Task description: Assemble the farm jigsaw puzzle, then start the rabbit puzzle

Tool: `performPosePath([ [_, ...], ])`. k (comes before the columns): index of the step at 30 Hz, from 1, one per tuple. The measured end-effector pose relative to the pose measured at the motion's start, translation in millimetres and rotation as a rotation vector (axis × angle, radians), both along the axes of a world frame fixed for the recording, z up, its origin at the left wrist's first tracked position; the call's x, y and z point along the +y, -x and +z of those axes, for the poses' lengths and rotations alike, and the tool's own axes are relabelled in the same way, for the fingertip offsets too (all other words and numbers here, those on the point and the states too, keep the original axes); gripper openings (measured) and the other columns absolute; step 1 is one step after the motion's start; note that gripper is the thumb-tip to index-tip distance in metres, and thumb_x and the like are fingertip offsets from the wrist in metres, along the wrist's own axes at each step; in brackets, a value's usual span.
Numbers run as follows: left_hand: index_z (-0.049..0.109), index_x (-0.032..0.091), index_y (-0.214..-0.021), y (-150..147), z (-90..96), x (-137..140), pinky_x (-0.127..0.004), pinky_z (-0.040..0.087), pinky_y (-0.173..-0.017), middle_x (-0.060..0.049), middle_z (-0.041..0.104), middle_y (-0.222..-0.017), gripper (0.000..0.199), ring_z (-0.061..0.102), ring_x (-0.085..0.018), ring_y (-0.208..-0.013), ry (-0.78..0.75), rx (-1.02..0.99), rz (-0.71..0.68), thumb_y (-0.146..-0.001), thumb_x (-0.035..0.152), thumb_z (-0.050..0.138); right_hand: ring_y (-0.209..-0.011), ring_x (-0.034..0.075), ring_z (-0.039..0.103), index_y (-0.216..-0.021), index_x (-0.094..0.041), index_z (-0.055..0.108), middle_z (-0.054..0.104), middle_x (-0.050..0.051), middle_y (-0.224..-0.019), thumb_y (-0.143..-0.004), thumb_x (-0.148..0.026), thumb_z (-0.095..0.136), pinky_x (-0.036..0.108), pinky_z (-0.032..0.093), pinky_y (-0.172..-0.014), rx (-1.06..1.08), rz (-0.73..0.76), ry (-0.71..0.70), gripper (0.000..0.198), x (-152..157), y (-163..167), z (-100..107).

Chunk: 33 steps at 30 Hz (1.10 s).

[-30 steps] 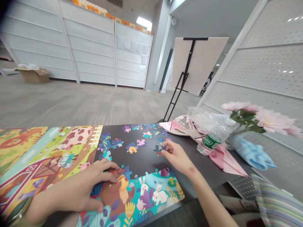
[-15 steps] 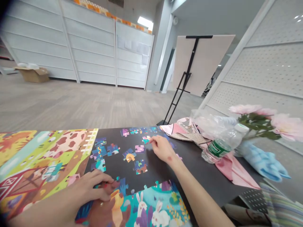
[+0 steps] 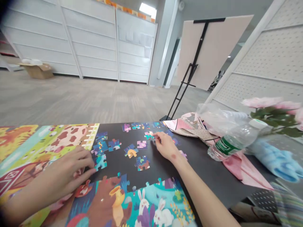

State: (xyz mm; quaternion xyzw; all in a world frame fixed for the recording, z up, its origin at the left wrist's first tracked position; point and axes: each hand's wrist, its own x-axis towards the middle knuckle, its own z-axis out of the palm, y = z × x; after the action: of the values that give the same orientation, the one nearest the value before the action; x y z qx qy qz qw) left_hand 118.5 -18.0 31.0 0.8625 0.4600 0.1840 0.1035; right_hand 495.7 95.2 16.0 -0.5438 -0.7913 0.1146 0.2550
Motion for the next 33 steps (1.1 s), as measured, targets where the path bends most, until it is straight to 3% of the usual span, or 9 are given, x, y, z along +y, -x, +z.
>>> performPosePath([
  [4, 0.064, 0.022, -0.087, 9, -5.2, 13, -0.038, 0.043, -0.075, -0.005, 0.064, -0.086, 0.019, 0.058, -0.027, -0.086, -0.038, 0.021, 0.153, -0.097, 0.032, 0.051, -0.086, 0.021, 0.069, -0.105, -0.02, 0.071, 0.074, 0.006, -0.093, -0.089, -0.015, 0.051, 0.035, 0.051, -0.081, 0.005, 0.047, -0.008, 0.026, 0, 4, -3],
  [10, 0.063, 0.021, -0.107, -21, 6.2, 47, -0.046, 0.043, -0.097, -0.01, 0.067, -0.113, 0.018, 0.057, -0.031, -0.111, -0.055, 0.016, 0.132, -0.091, 0.025, 0.056, -0.081, 0.022, 0.07, -0.102, -0.018, 0.072, 0.074, 0.007, -0.088, -0.089, -0.017, 0.05, 0.035, 0.052, -0.077, 0.035, 0.092, -0.05, 0.026, 1, 9, -2],
  [13, 0.061, 0.021, -0.097, -39, 8.7, 68, -0.04, 0.048, -0.088, -0.01, 0.067, -0.105, 0.024, 0.058, -0.031, -0.105, 0.005, 0.025, 0.126, -0.078, 0.028, 0.072, -0.083, 0.023, 0.07, -0.101, -0.019, 0.072, 0.075, 0.007, -0.09, -0.089, -0.016, 0.05, 0.036, 0.052, -0.079, 0.046, 0.102, -0.062, 0.025, 1, 10, -2],
  [18, 0.056, 0.021, -0.088, -44, 9.3, 86, -0.033, 0.046, -0.078, -0.005, 0.063, -0.09, 0.027, 0.057, -0.026, -0.09, 0.124, -0.08, 0.103, -0.072, 0.028, 0.076, -0.089, 0.022, 0.069, -0.105, -0.02, 0.072, 0.074, 0.007, -0.096, -0.091, -0.015, 0.051, 0.037, 0.052, -0.084, 0.066, 0.107, -0.06, 0.026, 3, 7, -2],
  [22, 0.057, 0.02, -0.097, -47, 16.9, 81, -0.029, 0.046, -0.068, -0.001, 0.064, -0.082, 0.027, 0.059, -0.019, -0.076, 0.264, -0.251, 0.035, -0.077, 0.031, 0.073, -0.092, 0.022, 0.068, -0.112, -0.02, 0.074, 0.073, 0.008, -0.103, -0.092, -0.018, 0.056, 0.038, 0.053, -0.088, 0.089, 0.167, -0.039, 0.027, -3, 10, 5],
  [25, 0.057, 0.018, -0.097, -66, 22.2, 63, -0.026, 0.046, -0.061, 0.001, 0.063, -0.073, 0.019, 0.06, -0.015, -0.066, 0.373, -0.393, -0.012, -0.091, 0.035, 0.06, -0.113, 0.023, 0.064, -0.114, -0.028, 0.076, 0.069, 0.007, -0.121, -0.088, -0.027, 0.072, 0.041, 0.048, -0.103, 0.071, 0.365, -0.014, 0.026, -16, 22, 9],
  [28, 0.059, 0.018, -0.092, -92, 20.6, 40, -0.025, 0.049, -0.062, 0.0, 0.065, -0.077, 0.018, 0.063, -0.014, -0.067, 0.457, -0.487, -0.083, -0.09, 0.035, 0.064, -0.126, 0.029, 0.057, -0.12, -0.028, 0.075, 0.064, 0.009, -0.132, -0.078, -0.034, 0.085, 0.049, 0.042, -0.111, 0.012, 0.502, 0.045, 0.044, -25, 33, 9],
  [31, 0.063, 0.018, -0.086, -112, 13.5, 24, -0.025, 0.052, -0.065, 0.0, 0.066, -0.081, 0.014, 0.065, -0.014, -0.07, 0.498, -0.526, -0.146, -0.086, 0.03, 0.071, -0.132, 0.033, 0.051, -0.128, -0.026, 0.07, 0.061, 0.012, -0.136, -0.07, -0.035, 0.091, 0.056, 0.037, -0.114, -0.014, 0.442, 0.103, 0.062, -24, 33, 7],
  [33, 0.065, 0.018, -0.083, -117, 8.3, 20, -0.026, 0.053, -0.067, -0.001, 0.067, -0.083, 0.012, 0.066, -0.014, -0.072, 0.499, -0.532, -0.162, -0.085, 0.027, 0.073, -0.136, 0.034, 0.047, -0.129, -0.026, 0.068, 0.06, 0.012, -0.138, -0.069, -0.033, 0.091, 0.057, 0.034, -0.116, -0.014, 0.399, 0.106, 0.064, -20, 27, 7],
])
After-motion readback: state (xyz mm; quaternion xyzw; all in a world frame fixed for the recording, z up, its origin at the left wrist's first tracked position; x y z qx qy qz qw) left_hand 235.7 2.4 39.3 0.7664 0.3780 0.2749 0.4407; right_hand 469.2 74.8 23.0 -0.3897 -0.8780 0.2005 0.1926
